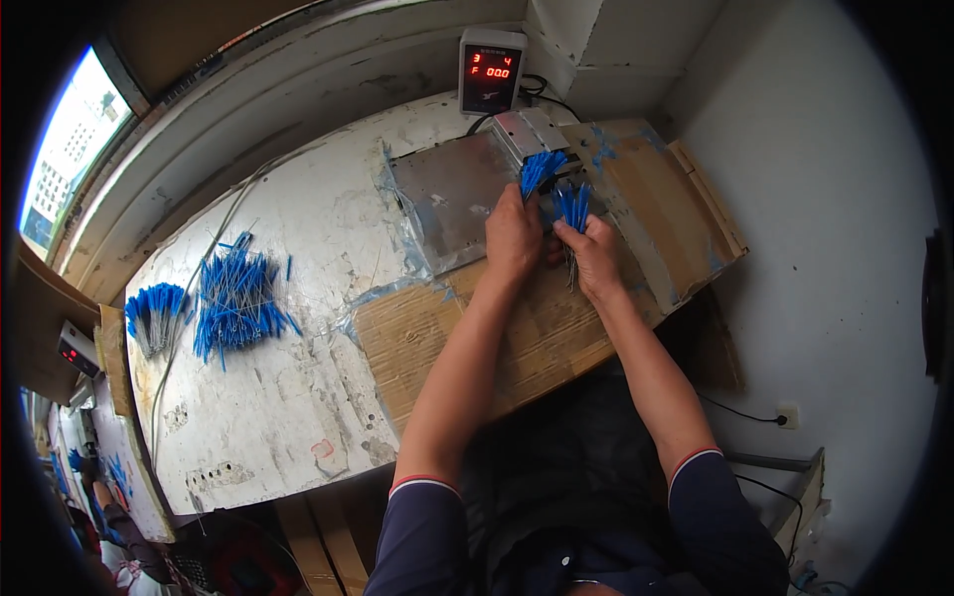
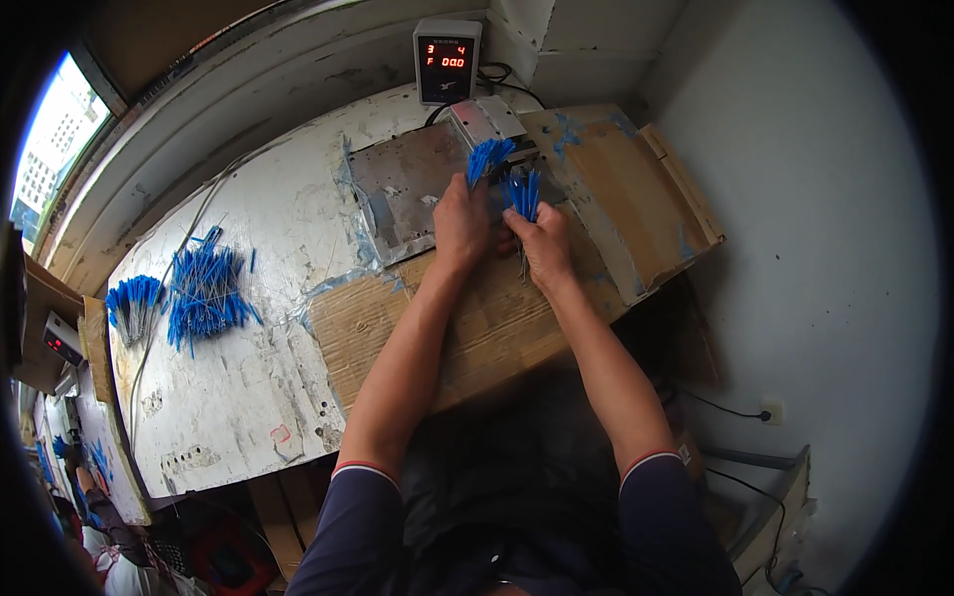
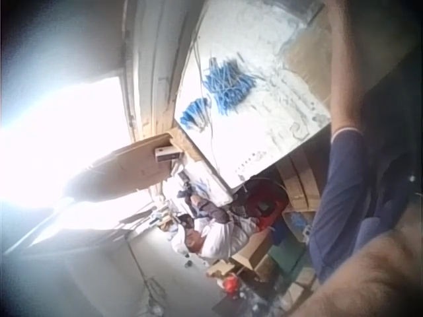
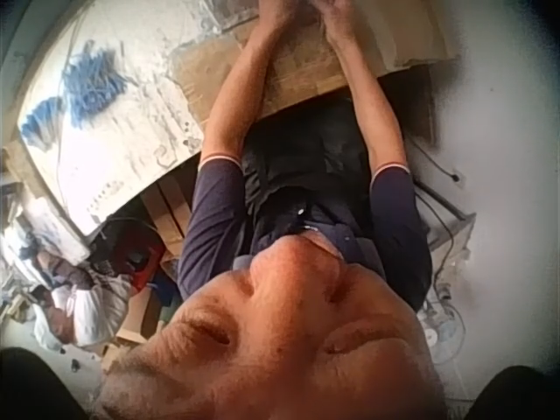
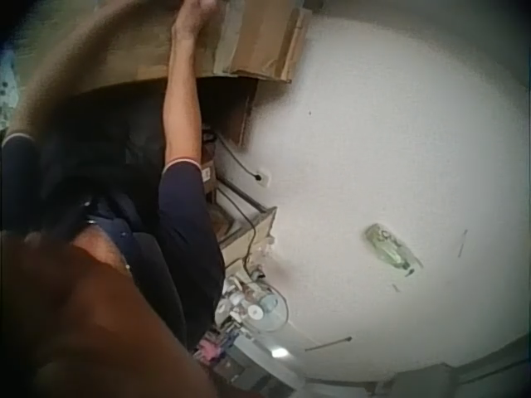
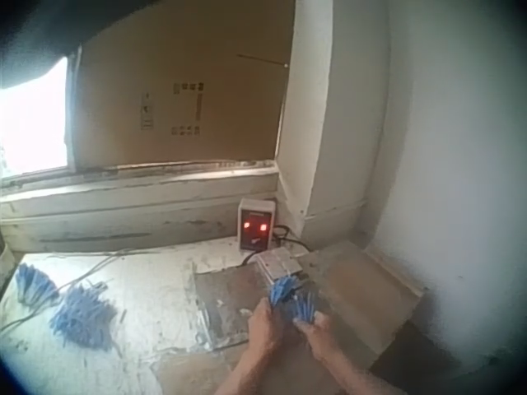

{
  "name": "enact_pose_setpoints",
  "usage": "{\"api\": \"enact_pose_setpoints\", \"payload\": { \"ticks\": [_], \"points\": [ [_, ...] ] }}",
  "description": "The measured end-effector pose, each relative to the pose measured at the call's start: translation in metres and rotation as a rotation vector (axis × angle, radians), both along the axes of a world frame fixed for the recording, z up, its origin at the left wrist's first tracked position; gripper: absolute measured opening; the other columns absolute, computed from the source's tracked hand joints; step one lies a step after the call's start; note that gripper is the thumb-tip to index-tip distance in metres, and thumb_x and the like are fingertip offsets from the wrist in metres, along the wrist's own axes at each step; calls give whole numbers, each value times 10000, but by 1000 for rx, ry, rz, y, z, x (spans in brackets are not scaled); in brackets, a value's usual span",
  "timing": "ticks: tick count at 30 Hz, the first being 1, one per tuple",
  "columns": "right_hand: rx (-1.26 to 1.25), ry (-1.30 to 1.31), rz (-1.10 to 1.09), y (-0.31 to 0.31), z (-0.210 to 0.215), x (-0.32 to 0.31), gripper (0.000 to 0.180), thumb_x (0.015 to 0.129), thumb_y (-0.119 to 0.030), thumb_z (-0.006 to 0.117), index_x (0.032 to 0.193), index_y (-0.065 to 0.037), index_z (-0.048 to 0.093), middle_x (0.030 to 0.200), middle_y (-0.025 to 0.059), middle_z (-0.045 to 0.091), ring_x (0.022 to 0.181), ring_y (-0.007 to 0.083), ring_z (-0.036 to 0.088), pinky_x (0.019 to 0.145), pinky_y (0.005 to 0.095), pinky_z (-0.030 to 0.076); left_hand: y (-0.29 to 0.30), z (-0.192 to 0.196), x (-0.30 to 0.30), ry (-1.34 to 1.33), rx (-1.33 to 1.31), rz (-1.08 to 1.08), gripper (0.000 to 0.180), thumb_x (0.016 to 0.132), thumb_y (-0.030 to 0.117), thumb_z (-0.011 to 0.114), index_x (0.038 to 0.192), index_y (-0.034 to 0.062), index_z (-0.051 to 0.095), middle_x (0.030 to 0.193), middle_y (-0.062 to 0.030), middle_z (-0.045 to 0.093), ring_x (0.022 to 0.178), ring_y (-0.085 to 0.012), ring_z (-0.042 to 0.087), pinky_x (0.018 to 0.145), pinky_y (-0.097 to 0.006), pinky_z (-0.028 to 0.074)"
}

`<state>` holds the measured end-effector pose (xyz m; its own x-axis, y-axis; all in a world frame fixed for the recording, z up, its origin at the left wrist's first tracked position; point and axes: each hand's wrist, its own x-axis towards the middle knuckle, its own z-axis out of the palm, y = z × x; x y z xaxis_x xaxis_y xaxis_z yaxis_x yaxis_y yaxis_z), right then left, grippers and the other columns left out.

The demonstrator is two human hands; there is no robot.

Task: Using a machine to process and assemble bundles of blue synthetic filaments into component parts.

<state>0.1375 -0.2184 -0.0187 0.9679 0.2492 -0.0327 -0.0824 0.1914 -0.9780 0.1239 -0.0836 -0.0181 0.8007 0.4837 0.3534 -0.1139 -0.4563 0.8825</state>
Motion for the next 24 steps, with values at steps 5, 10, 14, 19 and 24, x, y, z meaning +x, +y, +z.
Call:
{"api": "enact_pose_setpoints", "payload": {
  "ticks": [5,10,14,19,24],
  "points": [
    [-34,-29,-84,0,2,1,118,871,-94,708,910,-16,628,776,45,644,635,135,633,528,287,559,0,-1,0,38,-7,26,183,987,203,569,1006,24,537,932,-271,658,888,-486,635,728,-538,488],
    [-134,-29,-231,1,3,20,107,868,-85,694,866,1,631,746,55,642,581,132,621,467,288,540,0,-4,3,-16,-92,192,194,987,216,586,1060,38,562,863,-256,669,831,-485,641,701,-530,483],
    [-207,-64,-232,10,5,23,111,873,-86,686,837,3,628,722,58,637,545,127,611,425,282,520,1,-6,3,-50,-80,215,173,976,188,597,1073,47,570,909,-235,677,863,-463,648,733,-520,486],
    [-258,-53,-275,14,5,28,120,882,-95,669,829,4,627,660,55,620,486,130,594,420,285,510,0,-5,2,-82,-64,196,160,964,163,605,1073,49,573,965,-222,678,911,-447,648,772,-503,490],
    [-263,-49,-275,17,3,30,119,880,-97,675,837,4,629,689,58,631,497,128,593,416,278,512,3,-11,5,-26,-14,227,170,963,155,602,1098,54,582,962,-207,674,906,-427,641,767,-499,489]
  ]
}}
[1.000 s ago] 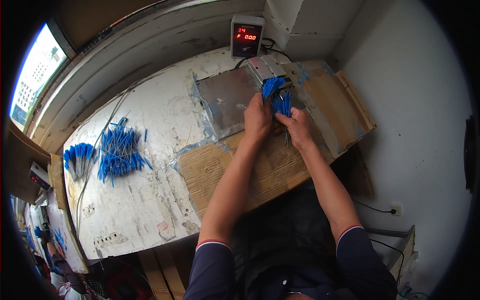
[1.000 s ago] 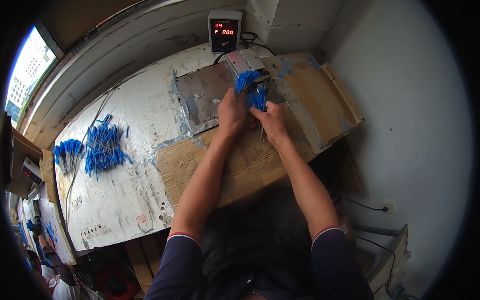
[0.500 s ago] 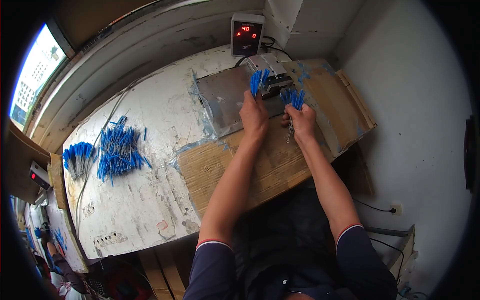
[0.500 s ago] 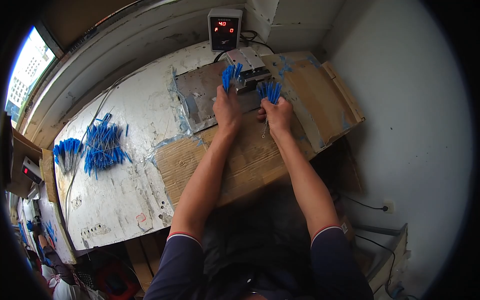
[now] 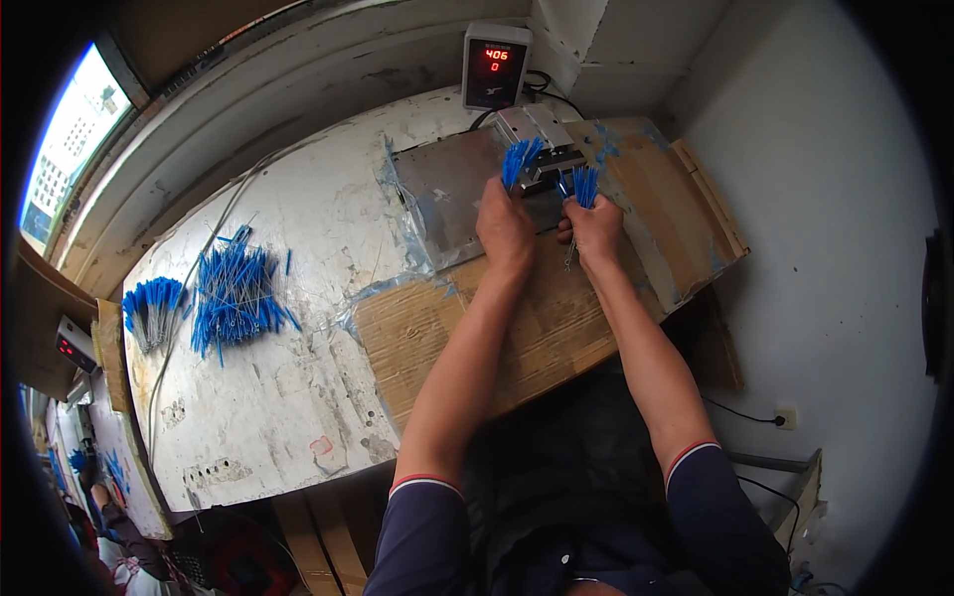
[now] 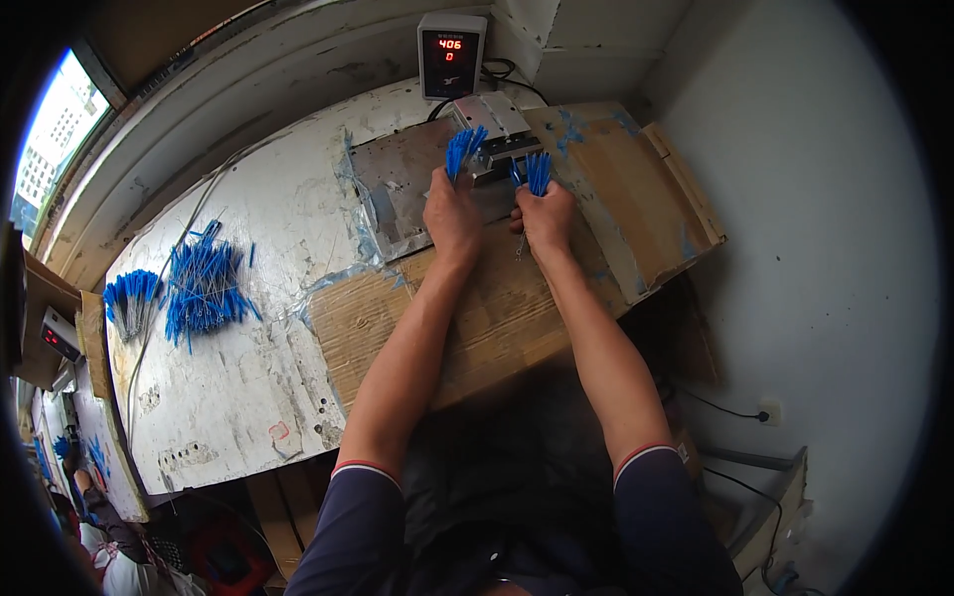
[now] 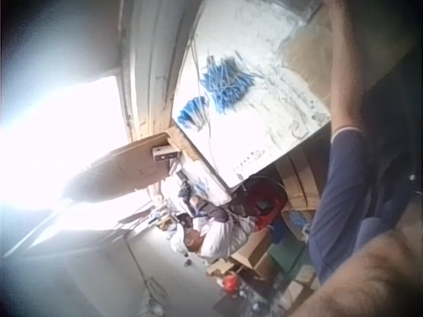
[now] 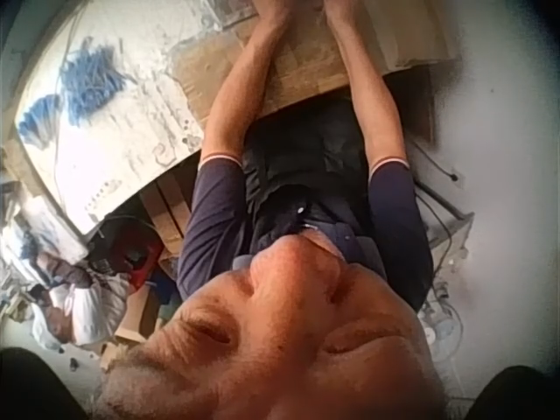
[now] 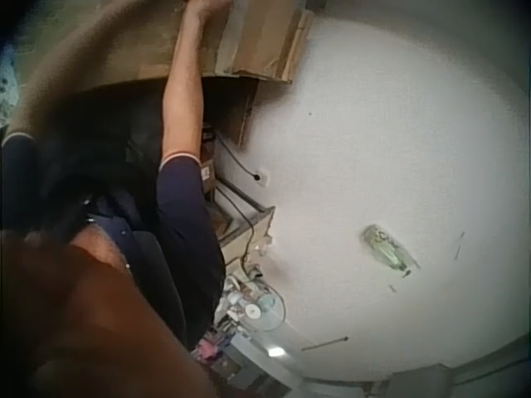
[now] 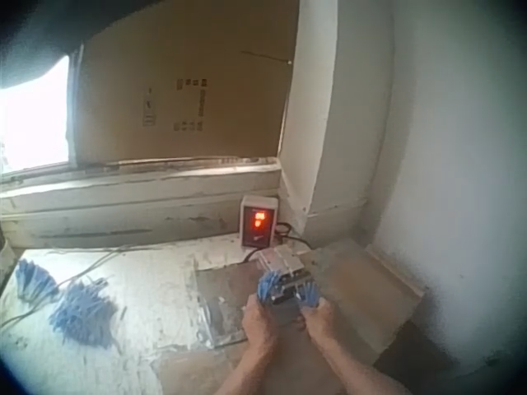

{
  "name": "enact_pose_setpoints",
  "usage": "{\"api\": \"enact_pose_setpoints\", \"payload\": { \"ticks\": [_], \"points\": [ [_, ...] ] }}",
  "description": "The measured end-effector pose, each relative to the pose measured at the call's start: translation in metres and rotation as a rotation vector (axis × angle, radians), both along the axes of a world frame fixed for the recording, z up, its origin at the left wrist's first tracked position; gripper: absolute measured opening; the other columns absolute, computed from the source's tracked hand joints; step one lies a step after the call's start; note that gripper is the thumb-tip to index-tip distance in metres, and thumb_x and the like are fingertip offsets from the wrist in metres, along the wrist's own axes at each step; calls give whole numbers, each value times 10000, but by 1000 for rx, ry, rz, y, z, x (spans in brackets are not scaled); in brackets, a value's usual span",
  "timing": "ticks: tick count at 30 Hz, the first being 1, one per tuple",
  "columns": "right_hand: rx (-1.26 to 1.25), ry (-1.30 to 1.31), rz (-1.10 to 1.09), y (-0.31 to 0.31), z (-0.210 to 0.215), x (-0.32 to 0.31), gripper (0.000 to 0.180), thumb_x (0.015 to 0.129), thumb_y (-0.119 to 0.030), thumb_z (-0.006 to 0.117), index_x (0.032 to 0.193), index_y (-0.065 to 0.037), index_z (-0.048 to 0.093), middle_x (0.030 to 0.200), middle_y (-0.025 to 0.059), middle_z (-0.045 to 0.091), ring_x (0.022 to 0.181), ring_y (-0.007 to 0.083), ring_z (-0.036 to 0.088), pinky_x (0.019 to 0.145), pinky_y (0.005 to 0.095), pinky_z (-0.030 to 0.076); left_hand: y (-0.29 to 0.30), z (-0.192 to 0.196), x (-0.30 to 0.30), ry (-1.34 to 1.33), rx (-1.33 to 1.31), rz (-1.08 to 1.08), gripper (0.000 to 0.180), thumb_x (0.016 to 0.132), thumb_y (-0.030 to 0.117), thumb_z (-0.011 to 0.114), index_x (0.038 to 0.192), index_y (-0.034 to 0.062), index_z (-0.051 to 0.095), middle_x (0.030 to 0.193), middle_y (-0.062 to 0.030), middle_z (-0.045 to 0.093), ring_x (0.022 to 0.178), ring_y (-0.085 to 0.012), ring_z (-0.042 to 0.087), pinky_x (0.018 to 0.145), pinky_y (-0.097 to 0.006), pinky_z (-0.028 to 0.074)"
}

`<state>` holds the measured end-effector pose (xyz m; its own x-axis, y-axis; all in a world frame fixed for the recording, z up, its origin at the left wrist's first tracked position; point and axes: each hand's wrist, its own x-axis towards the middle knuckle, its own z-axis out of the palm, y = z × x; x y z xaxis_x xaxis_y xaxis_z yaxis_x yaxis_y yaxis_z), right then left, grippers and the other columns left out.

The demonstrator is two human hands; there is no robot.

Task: Using a machine to process and assemble bundles of blue synthetic filaments into component parts.

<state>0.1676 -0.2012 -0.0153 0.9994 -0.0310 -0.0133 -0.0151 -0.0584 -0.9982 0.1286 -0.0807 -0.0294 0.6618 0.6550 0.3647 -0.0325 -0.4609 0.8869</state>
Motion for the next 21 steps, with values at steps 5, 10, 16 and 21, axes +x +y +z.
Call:
{"api": "enact_pose_setpoints", "payload": {
  "ticks": [5,10,16,21],
  "points": [
    [89,-11,-14,0,-2,0,100,868,-87,679,851,2,639,703,63,640,512,133,603,418,281,511,0,-2,3,-110,192,110,140,955,145,594,1058,50,584,977,-176,673,972,-388,619,836,-481,469],
    [129,28,-3,-3,2,-3,82,859,-62,672,862,13,637,705,60,630,540,141,608,446,288,522,-1,-7,3,-64,303,67,124,942,139,593,1018,41,588,950,-151,672,975,-354,616,854,-460,443],
    [203,-18,21,-9,-2,-6,90,833,-41,692,889,12,646,731,42,625,579,127,603,462,282,532,-1,-6,3,117,439,-49,108,904,107,584,991,42,591,911,-134,670,945,-328,622,833,-460,428],
    [222,-11,29,-12,0,-11,138,812,-11,716,920,0,631,753,42,620,586,125,604,475,281,546,-2,-6,2,97,479,-20,91,860,70,554,940,47,592,895,-127,657,923,-329,611,816,-468,422]
  ]
}}
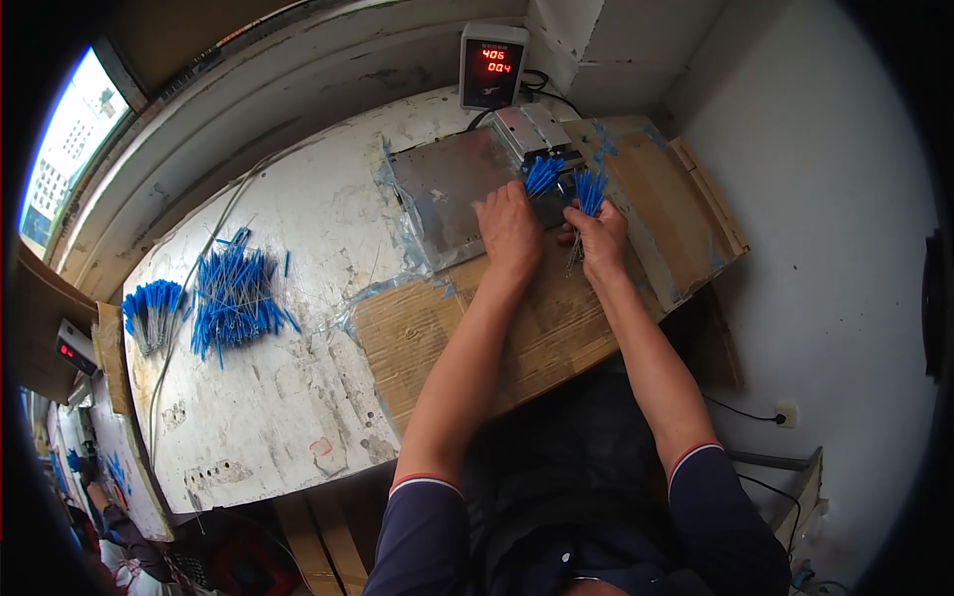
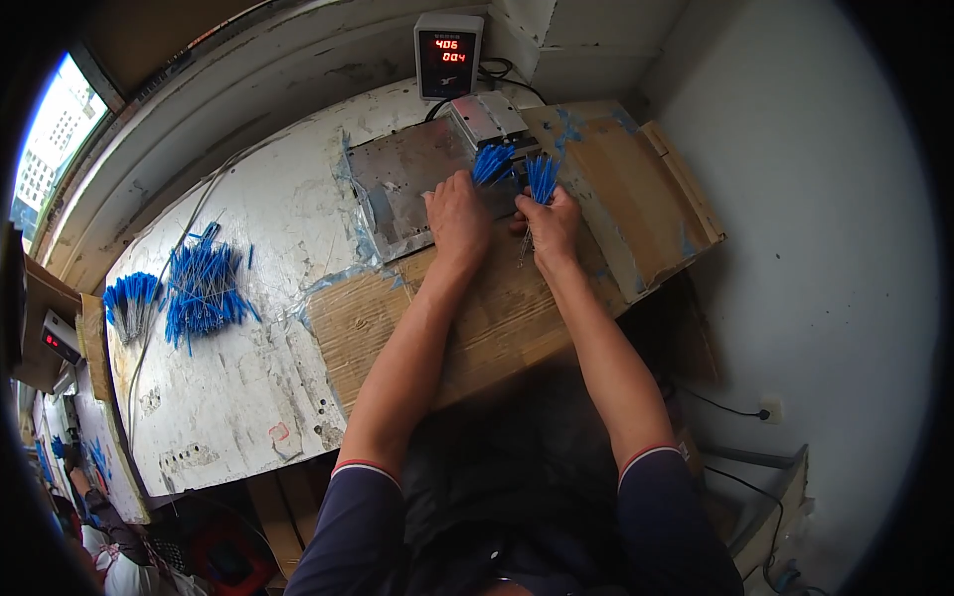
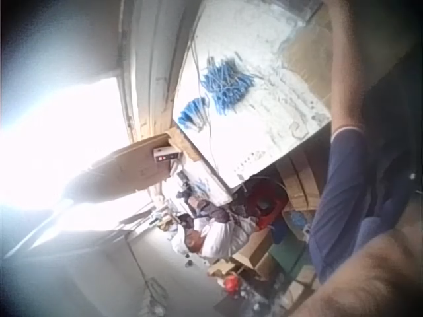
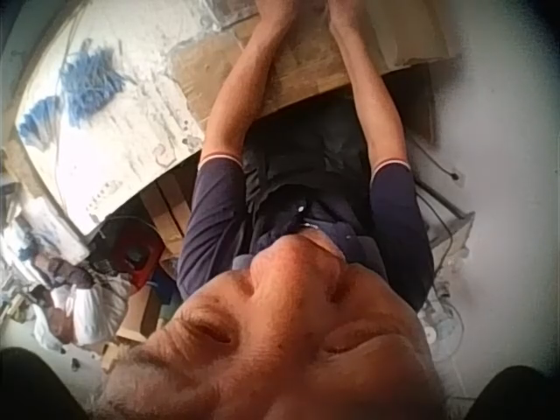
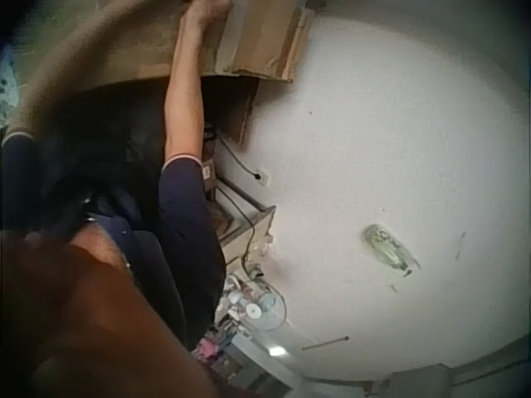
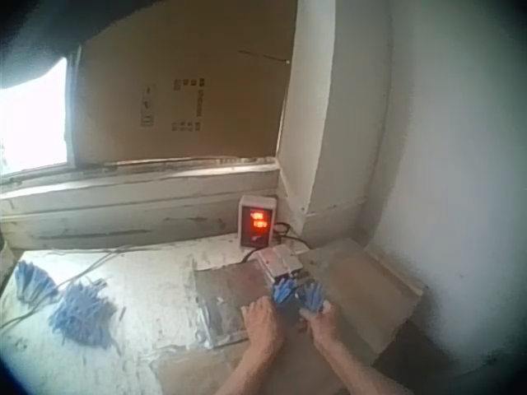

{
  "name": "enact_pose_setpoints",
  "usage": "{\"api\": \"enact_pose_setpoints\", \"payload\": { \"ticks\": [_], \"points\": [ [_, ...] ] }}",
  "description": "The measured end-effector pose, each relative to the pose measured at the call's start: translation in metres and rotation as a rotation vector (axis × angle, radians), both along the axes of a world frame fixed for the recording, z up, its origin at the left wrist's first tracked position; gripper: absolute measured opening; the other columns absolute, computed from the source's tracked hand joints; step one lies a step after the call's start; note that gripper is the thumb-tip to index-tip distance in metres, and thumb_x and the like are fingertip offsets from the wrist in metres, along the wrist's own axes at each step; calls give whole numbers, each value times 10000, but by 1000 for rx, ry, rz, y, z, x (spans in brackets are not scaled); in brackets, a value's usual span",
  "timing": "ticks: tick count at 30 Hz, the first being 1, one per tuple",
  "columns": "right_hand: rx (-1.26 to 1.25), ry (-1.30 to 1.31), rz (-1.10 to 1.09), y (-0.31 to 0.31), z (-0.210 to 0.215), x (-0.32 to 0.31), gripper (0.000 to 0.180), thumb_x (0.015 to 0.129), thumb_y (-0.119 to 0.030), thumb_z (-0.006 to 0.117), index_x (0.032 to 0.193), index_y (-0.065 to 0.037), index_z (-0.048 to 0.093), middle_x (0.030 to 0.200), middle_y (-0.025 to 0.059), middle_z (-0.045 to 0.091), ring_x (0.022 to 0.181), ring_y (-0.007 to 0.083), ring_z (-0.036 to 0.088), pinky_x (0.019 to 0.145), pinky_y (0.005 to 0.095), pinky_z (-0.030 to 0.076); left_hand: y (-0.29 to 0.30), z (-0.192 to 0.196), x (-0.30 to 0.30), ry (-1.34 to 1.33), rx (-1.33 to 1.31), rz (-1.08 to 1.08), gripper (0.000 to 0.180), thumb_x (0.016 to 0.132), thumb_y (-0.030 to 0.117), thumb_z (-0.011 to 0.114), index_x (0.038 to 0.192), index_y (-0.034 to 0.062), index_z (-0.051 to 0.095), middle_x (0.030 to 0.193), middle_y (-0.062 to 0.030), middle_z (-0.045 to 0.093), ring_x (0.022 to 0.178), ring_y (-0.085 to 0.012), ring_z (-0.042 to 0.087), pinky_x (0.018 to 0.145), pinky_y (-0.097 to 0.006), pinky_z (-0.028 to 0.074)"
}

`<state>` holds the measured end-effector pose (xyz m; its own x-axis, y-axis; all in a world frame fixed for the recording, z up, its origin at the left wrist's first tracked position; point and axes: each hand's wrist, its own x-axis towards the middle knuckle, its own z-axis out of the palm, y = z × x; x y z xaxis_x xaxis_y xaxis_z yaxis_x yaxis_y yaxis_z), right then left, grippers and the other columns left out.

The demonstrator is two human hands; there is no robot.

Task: Using a machine to process and assemble bundles of blue synthetic filaments into component parts.

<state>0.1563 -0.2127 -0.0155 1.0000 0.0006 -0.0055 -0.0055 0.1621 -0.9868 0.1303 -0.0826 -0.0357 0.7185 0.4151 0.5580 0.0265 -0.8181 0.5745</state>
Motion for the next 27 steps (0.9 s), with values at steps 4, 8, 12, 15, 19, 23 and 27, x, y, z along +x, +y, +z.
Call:
{"api": "enact_pose_setpoints", "payload": {
  "ticks": [4,8,12,15,19,23,27],
  "points": [
    [-28,3,-3,-6,-2,0,149,812,0,724,899,-20,605,772,41,621,592,124,608,483,283,553,-1,3,-2,-36,53,-9,98,825,61,563,914,51,604,901,-123,641,913,-329,593,805,-457,420],
    [-17,18,-2,-7,-3,-1,149,816,-8,729,888,-33,601,786,33,624,596,123,610,486,281,548,-2,5,-5,-11,91,7,107,798,60,567,895,55,613,907,-120,626,920,-322,577,804,-437,413],
    [-8,26,-1,-8,-2,0,148,817,-10,731,885,-38,602,780,26,618,601,120,608,488,278,543,-4,9,-6,27,121,18,111,797,70,570,895,56,620,903,-121,619,928,-319,573,808,-435,409],
    [18,22,12,-4,-2,-3,151,818,-16,733,890,-39,602,775,22,613,603,117,605,489,275,539,0,5,-8,62,166,9,112,797,68,573,896,58,625,906,-123,614,929,-321,571,803,-435,411],
    [12,0,14,-8,-2,-2,166,810,-21,742,891,-39,598,768,25,610,594,114,601,481,274,536,-3,9,-8,95,205,-21,112,801,70,576,898,52,629,905,-123,607,925,-322,571,798,-431,419],
    [-22,21,22,-7,0,1,183,797,-22,750,877,-32,586,758,41,616,570,123,608,456,279,528,0,6,-7,85,141,35,123,816,65,574,928,45,620,929,-130,622,935,-320,580,809,-426,429],
    [-57,32,31,-5,3,2,187,796,-20,746,871,-26,575,753,47,619,558,130,613,445,283,525,8,3,-6,43,-41,81,167,860,81,572,1020,33,579,886,-164,680,876,-362,640,773,-475,460]
  ]
}}
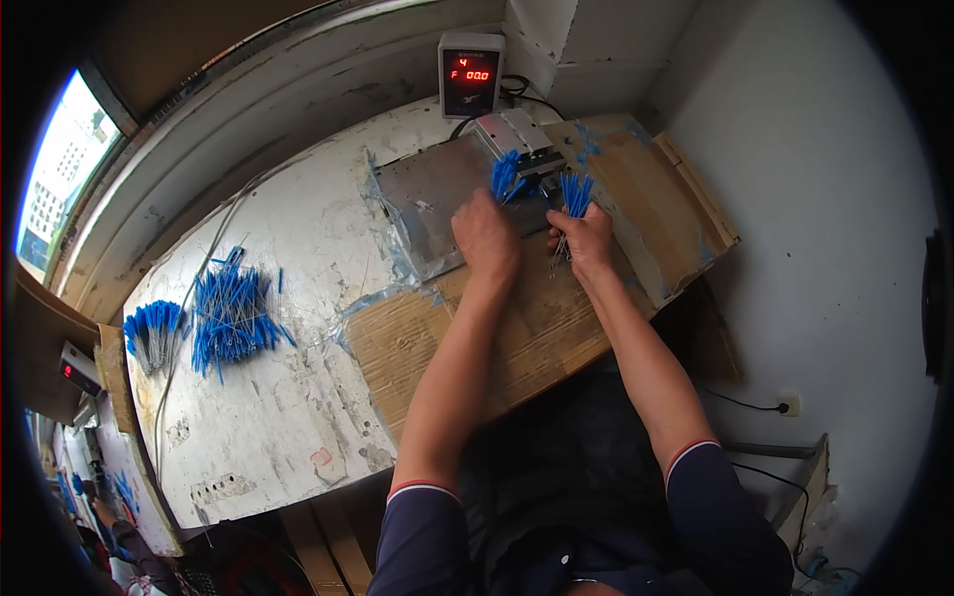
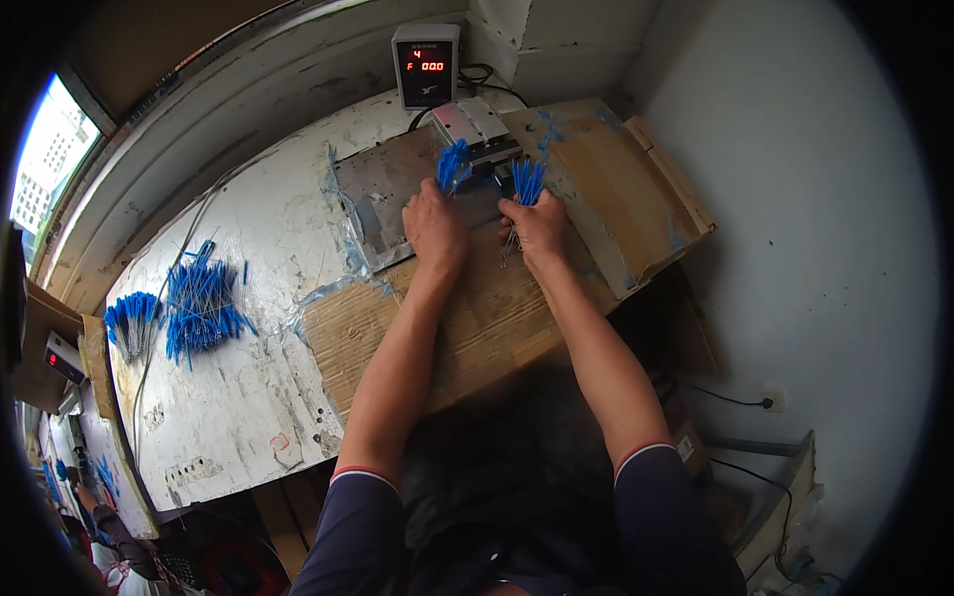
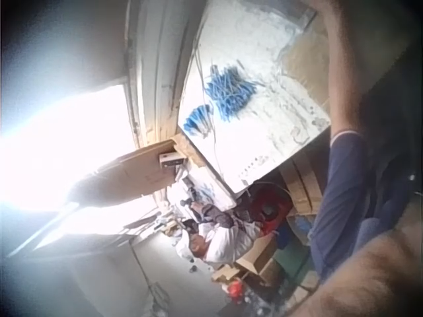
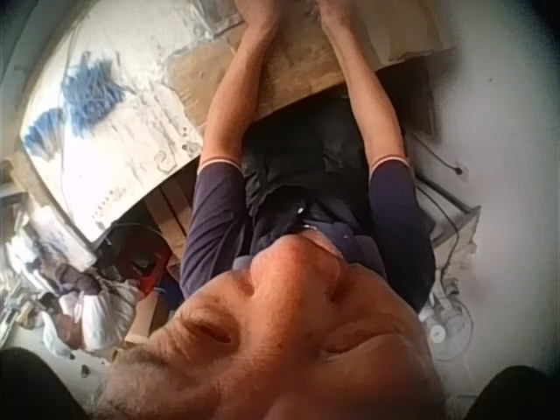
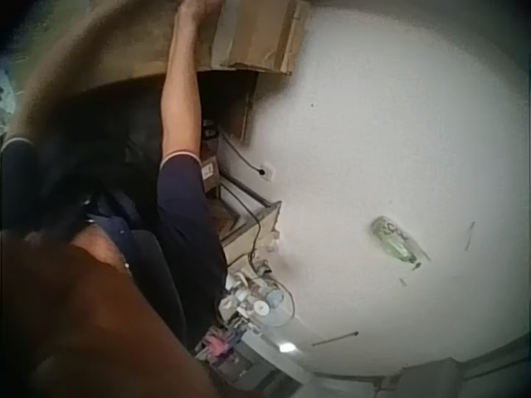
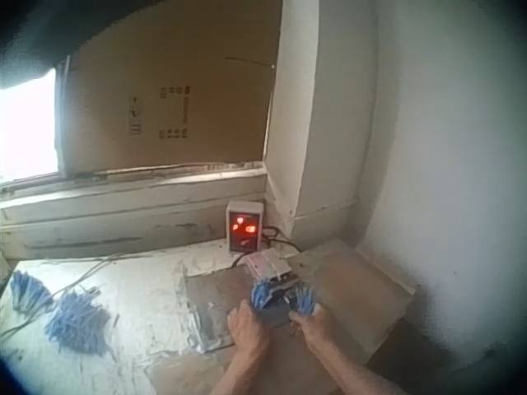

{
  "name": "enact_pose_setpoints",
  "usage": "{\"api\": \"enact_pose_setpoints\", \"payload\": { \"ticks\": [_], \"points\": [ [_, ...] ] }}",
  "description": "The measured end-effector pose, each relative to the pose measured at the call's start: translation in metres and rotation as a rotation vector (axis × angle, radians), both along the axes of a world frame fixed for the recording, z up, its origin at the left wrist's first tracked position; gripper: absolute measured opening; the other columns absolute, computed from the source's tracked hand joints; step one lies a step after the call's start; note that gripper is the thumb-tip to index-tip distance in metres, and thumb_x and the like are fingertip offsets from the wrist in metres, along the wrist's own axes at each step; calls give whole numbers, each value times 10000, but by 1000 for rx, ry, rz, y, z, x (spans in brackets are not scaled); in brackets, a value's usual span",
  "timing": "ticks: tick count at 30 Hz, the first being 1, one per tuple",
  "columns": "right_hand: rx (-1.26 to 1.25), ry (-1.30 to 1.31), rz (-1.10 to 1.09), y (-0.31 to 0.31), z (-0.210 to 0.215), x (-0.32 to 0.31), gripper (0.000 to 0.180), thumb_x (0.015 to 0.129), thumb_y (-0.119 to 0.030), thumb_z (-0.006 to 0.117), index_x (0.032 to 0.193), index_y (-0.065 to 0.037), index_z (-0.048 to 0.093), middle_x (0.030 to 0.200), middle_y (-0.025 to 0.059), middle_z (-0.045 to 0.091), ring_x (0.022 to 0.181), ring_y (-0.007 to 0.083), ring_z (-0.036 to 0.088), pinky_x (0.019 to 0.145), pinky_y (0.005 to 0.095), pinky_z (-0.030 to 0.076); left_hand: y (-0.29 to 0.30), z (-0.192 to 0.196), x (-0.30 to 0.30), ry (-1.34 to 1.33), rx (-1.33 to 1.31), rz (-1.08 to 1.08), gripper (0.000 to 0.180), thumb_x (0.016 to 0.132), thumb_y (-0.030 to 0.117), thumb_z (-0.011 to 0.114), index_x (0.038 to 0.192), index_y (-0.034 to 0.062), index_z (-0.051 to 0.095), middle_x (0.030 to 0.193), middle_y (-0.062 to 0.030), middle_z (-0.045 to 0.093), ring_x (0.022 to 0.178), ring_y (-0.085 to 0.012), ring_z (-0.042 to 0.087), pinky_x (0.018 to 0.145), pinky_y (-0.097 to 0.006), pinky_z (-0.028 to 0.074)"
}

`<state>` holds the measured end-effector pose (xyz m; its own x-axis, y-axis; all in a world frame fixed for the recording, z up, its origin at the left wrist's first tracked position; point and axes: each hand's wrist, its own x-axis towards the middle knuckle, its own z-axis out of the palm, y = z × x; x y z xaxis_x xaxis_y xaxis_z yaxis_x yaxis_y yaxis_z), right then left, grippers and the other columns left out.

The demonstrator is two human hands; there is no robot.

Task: Using a machine to process and assemble bundles of blue synthetic filaments into component parts.

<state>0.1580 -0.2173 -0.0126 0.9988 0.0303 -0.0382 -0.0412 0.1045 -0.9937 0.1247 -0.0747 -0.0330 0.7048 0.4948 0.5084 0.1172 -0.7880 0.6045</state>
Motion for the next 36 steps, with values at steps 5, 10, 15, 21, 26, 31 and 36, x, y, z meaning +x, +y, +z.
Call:
{"api": "enact_pose_setpoints", "payload": {
  "ticks": [5,10,15,21,26,31,36],
  "points": [
    [75,-70,-61,0,-10,-1,199,795,-31,743,887,-22,567,737,54,610,552,123,604,437,280,519,-3,14,-5,101,-127,0,207,877,124,575,1064,36,561,803,-197,695,778,-414,679,701,-523,505],
    [85,-156,-100,3,-17,-3,200,806,-56,736,893,-11,561,730,50,597,556,119,600,431,272,511,5,19,-14,222,19,-131,203,852,161,598,1030,63,611,828,-205,705,788,-402,698,705,-497,540],
    [77,-166,-116,8,-17,-3,193,811,-59,727,890,-4,559,722,46,594,546,123,594,431,271,511,8,11,-14,271,119,-182,185,842,191,635,983,73,655,843,-184,717,795,-383,705,715,-490,545],
    [118,-176,-128,3,-15,0,189,801,-64,719,884,-5,559,715,46,592,490,117,568,420,276,500,9,8,-18,216,206,-69,125,845,147,612,935,62,634,803,-185,704,749,-386,701,659,-486,545],
    [71,-134,-109,0,-13,-3,180,788,-81,716,858,-17,562,701,28,592,462,119,563,407,287,488,8,16,-24,205,14,-47,198,920,232,606,1014,61,636,866,-224,710,825,-437,685,733,-524,522],
    [-8,-132,-65,-3,-17,0,189,808,-66,728,858,-24,551,677,29,581,492,102,565,401,270,464,7,14,-21,136,-49,10,306,969,345,606,1015,44,632,823,-240,697,803,-456,672,710,-541,497],
    [-118,-107,-20,-3,-12,7,197,803,-61,730,851,-14,545,659,42,585,476,109,565,395,276,464,8,9,-19,15,-105,99,289,967,337,617,969,47,621,779,-224,684,763,-452,664,684,-534,491]
  ]
}}
